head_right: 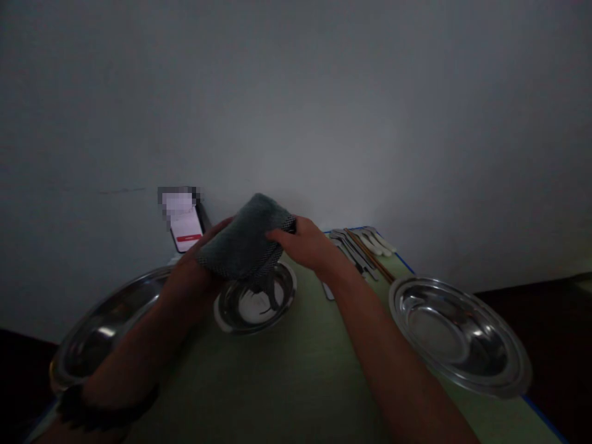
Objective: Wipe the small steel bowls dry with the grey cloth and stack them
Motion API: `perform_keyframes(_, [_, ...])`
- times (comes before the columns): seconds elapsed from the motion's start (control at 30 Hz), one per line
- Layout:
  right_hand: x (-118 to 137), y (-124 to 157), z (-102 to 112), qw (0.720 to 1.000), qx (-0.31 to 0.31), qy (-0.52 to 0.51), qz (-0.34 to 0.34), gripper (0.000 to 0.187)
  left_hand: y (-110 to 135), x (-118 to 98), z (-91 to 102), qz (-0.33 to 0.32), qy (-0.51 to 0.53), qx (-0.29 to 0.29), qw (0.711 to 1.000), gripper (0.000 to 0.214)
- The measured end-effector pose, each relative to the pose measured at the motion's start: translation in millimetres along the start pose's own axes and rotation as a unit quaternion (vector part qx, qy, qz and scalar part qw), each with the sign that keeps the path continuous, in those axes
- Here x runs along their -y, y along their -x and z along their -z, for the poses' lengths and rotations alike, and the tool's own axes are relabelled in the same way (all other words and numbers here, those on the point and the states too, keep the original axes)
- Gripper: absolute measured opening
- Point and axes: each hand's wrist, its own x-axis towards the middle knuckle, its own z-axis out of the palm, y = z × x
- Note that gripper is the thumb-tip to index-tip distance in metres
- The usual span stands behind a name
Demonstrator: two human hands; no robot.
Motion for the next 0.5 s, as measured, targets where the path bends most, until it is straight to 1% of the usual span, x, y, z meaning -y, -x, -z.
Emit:
perform_keyframes(0.13, [-4.6,-4.3,6.3,1.0,-0.026,-0.005,-0.004,0.01,0.6,-4.2,0.0,-0.003,0.007,0.003,1.0,0.05])
perform_keyframes(0.23, [-9.3,-6.9,10.3,0.998,-0.052,-0.037,-0.015,0.013,0.8,-6.1,2.5,-0.004,0.034,0.025,0.999,0.058])
perform_keyframes(0.3, [-13.2,-8.4,10.9,0.996,-0.05,-0.069,-0.029,0.013,1.6,-8.4,2.3,-0.003,0.058,0.038,0.998,0.056])
perform_keyframes(0.37, [-16.8,-9.4,9.9,0.991,-0.023,-0.118,-0.053,0.014,2.9,-11.3,0.4,-0.001,0.081,0.047,0.996,0.051])
perform_keyframes(0.5, [-21.5,-8.3,5.4,0.97,0.082,-0.211,-0.092,0.023,6.1,-16.5,-2.7,0.002,0.104,0.055,0.993,0.045])
